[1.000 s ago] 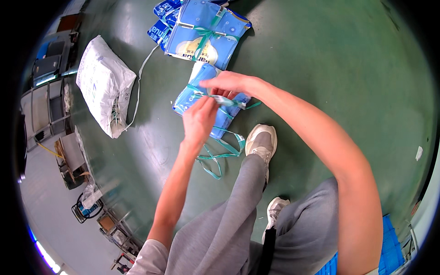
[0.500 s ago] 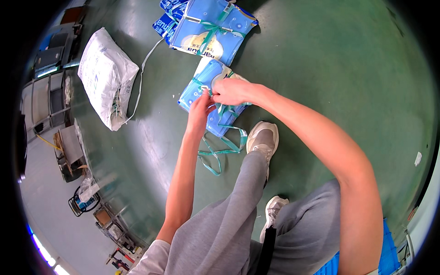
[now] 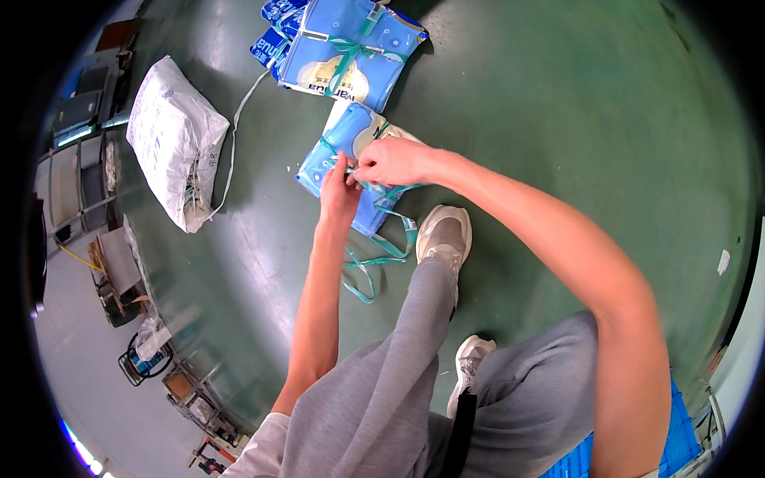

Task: The person bundles stacks of blue plastic bags using green ribbons and then places them inside a larger blue outer bag.

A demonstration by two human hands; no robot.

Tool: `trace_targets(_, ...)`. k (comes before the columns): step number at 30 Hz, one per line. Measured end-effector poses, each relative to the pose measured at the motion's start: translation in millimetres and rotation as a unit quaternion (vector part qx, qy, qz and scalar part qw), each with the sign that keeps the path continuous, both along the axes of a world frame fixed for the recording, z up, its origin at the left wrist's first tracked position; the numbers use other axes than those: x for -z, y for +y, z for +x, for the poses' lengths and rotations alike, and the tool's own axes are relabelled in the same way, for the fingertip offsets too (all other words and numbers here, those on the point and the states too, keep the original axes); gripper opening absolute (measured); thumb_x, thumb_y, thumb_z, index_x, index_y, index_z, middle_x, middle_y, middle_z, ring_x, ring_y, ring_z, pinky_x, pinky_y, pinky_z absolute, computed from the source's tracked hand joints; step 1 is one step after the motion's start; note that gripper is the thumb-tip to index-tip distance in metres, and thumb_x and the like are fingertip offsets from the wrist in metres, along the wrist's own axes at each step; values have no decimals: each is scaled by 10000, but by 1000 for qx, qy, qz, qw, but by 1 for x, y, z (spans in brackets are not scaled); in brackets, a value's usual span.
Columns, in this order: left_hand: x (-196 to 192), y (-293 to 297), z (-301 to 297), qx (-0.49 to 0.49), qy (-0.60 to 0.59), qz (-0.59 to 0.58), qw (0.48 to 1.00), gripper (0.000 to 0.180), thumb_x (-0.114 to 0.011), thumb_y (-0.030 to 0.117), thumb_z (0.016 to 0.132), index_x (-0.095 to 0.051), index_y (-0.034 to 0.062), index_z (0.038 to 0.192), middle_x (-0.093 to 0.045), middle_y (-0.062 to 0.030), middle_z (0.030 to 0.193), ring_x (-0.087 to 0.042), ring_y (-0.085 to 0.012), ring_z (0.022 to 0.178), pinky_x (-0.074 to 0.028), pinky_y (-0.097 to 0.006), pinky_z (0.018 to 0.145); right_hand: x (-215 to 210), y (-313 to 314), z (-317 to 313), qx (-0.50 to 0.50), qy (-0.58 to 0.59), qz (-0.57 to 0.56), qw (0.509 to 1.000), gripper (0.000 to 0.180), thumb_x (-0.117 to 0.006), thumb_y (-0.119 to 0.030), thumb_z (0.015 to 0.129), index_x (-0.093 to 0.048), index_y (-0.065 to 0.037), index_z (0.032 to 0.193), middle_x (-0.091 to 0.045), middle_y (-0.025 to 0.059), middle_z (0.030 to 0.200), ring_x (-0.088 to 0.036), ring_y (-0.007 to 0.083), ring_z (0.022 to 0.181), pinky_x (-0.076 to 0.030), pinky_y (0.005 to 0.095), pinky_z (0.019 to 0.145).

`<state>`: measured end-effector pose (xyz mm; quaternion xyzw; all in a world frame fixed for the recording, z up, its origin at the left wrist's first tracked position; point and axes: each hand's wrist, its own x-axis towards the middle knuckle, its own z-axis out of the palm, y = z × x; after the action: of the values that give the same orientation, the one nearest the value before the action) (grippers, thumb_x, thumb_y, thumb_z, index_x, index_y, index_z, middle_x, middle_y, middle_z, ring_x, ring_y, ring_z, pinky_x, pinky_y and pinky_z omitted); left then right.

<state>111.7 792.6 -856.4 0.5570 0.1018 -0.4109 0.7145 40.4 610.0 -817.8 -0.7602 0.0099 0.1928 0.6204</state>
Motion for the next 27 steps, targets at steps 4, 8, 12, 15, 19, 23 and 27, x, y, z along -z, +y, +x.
trace_targets(4,-4,6,-6,-48,-13,18,999,202,-566,253,984,-587,66,912,-549,10,733,-524,-97,692,-428,-270,643,12,15,-17,131,56,66,988,482,-670,-421,818,-568,24,972,-643,114,763,-607,143,642,-483,301,640)
trace_targets(8,-3,15,-13,-21,-20,-47,998,173,-572,222,981,-595,63,918,-600,-8,797,-561,-99,743,-456,-273,705,14,36,-15,153,38,-61,986,676,-706,-470,773,-518,70,1133,-663,209,869,-670,297,827,-507,381,766)
trace_targets(12,-2,12,-16,-5,-23,-52,998,174,-580,208,976,-575,70,871,-597,-5,785,-560,-104,716,-451,-273,693,13,37,-16,143,13,-113,983,549,-640,-464,821,-600,18,1079,-681,216,974,-663,341,920,-501,425,785)
trace_targets(15,-1,15,-17,-31,-14,-28,999,171,-595,190,966,-564,68,850,-568,1,742,-540,-107,685,-442,-273,673,10,35,-19,77,27,-106,991,409,-588,-407,860,-652,-14,953,-685,194,910,-659,345,882,-500,439,763)
trace_targets(19,-1,12,-17,-66,-7,-26,997,152,-617,178,951,-578,51,879,-527,9,691,-489,-102,632,-409,-266,623,12,36,-25,129,-72,-87,985,328,-550,-325,853,-641,-15,799,-661,197,795,-641,371,798,-493,456,721)
trace_targets(23,-5,0,-13,-75,-8,-26,997,158,-623,185,948,-594,38,898,-507,13,669,-451,-99,596,-377,-263,587,10,31,-18,128,-85,-95,983,342,-555,-306,831,-586,18,728,-616,205,728,-597,358,701,-454,449,665)
trace_targets(27,-5,1,-5,-23,-8,-19,1000,178,-601,202,961,-600,32,910,-509,7,665,-463,-103,596,-391,-262,593,6,26,-19,126,-65,-104,984,335,-575,-320,767,-602,9,711,-614,209,689,-608,362,697,-467,442,667)
